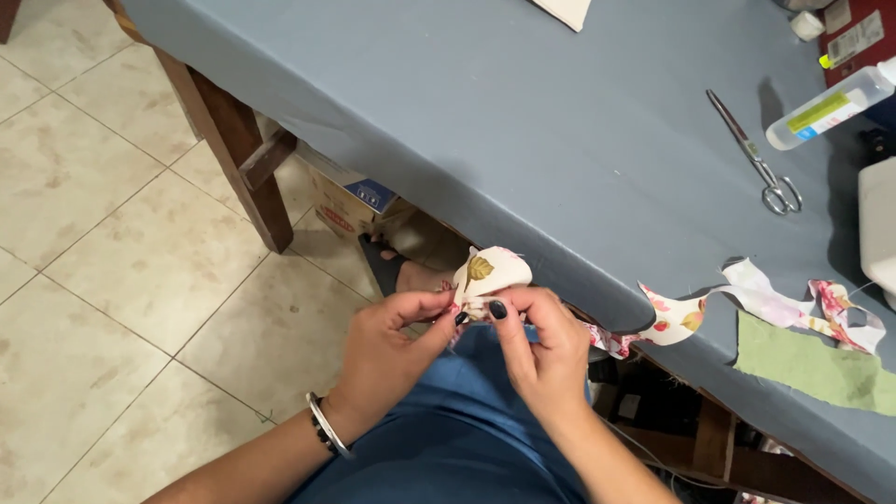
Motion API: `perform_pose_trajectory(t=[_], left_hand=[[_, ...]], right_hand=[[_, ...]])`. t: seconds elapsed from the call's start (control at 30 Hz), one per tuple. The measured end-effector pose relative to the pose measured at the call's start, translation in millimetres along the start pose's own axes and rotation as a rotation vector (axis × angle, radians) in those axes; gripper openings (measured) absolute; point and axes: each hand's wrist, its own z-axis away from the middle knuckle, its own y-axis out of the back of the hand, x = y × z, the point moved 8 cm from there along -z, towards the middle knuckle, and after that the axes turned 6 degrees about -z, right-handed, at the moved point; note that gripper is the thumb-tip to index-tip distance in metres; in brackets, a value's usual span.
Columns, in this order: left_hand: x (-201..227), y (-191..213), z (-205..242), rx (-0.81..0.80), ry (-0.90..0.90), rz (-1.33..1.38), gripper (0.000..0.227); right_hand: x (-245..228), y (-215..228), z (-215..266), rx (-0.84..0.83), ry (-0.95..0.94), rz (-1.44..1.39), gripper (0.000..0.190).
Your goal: Creating decorative flowers by cutting fabric scraps into petal shapes and gluing them onto a central stem.
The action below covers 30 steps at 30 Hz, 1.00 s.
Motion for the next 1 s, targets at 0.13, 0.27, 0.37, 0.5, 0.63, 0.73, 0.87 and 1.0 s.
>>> perform_pose_trajectory(t=[0.13,0.27,0.37,0.5,0.63,0.73,0.87,1.0], left_hand=[[-12.4,-4.5,5.5,-0.007,-0.014,0.034,0.020],[-3.9,-6.2,8.5,-0.060,-0.104,0.101,0.019],[-16.7,-6.9,4.9,-0.081,-0.027,0.192,0.018],[-32.0,-5.3,-1.0,-0.113,0.064,0.393,0.024],[-46.5,-9.4,-4.8,-0.153,0.159,0.595,0.021],[-61.2,-10.8,-7.5,-0.126,0.183,0.625,0.014],[-36.5,-18.8,-7.0,-0.301,0.086,0.631,0.016],[-52.5,-21.2,-10.0,-0.408,0.147,0.527,0.019]], right_hand=[[-2.8,2.7,-3.7,0.073,0.086,-0.024,0.025],[-17.7,12.7,-8.5,0.150,0.269,0.053,0.023],[-16.6,21.4,-8.6,0.161,0.278,0.050,0.017],[-2.0,41.1,-1.1,0.222,0.166,-0.043,0.019],[17.4,35.8,7.6,0.154,0.067,-0.064,0.045],[10.3,22.1,-0.3,-0.017,0.086,-0.003,0.084],[-8.5,22.3,-4.7,-0.061,0.280,-0.086,0.016],[-24.0,22.7,1.3,-0.179,0.475,-0.063,0.025]])
